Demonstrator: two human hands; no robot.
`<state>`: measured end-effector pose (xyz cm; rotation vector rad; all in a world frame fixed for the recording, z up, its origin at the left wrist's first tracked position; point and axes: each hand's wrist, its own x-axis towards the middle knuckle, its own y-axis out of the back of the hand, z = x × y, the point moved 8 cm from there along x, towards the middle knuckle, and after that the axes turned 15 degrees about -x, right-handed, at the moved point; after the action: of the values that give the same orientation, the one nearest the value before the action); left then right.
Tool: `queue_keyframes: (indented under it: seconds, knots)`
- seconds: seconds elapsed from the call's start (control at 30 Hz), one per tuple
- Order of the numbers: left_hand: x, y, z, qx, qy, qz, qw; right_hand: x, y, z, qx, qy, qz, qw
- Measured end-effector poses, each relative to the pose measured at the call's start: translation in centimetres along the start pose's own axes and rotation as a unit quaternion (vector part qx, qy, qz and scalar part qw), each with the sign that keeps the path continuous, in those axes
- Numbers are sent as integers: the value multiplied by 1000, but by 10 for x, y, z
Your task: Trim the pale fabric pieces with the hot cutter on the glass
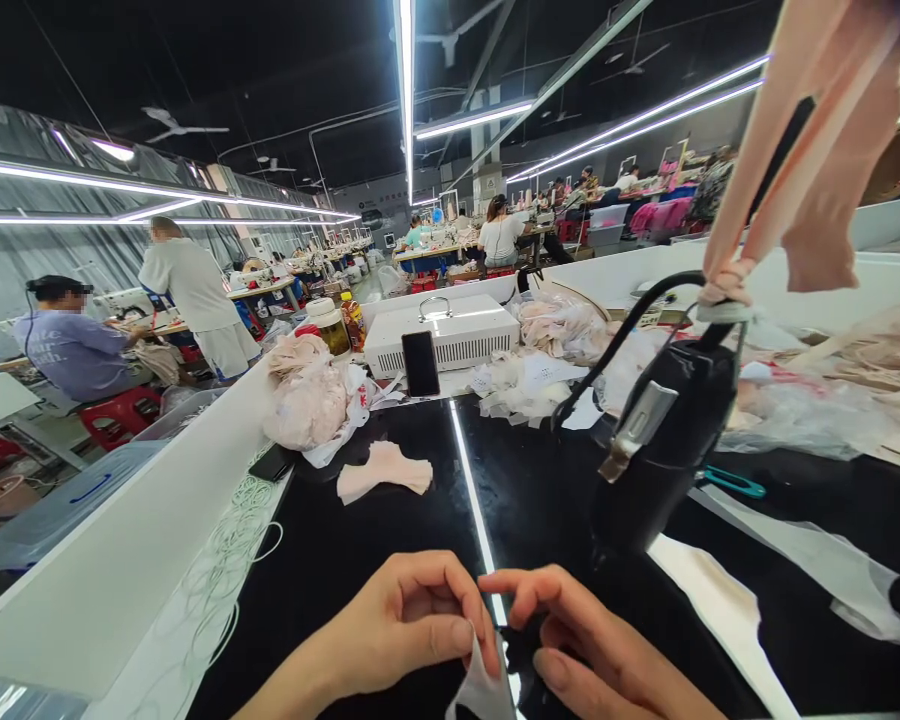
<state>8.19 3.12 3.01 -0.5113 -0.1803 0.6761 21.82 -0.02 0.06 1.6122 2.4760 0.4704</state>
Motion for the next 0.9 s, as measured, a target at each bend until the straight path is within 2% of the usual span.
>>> queue_keyframes:
  seconds: [0.1, 0.2, 0.37, 0.5, 0.57, 0.63, 0.73, 0.8, 0.9]
  knots:
    - [2, 6, -2, -14, -6, 0, 1000, 7, -10, 2, -34, 3, -5, 999]
    - [4, 23, -5, 3, -7, 46, 999, 12, -7, 13, -107, -18, 22, 994]
    - [8, 62, -10, 148, -9, 193, 970, 15, 2, 31, -248, -18, 64, 966]
    - [5, 70, -8, 261, -34, 225, 938, 15, 2, 36, -365, 35, 88, 926]
    - [2, 66, -6, 340, -38, 210, 916, 14, 2, 37, -414, 59, 103, 902]
    - [1, 55, -5, 431, -56, 167, 885, 12, 1, 37, -456, 81, 121, 878]
    - [0, 37, -7, 552, -82, 97, 824, 9, 1, 35, -508, 104, 145, 843]
    - [-1, 31, -11, 607, -99, 71, 785, 7, 2, 32, -534, 106, 152, 825]
    - [-4, 29, -13, 652, -133, 53, 745, 2, 7, 22, -551, 105, 158, 813]
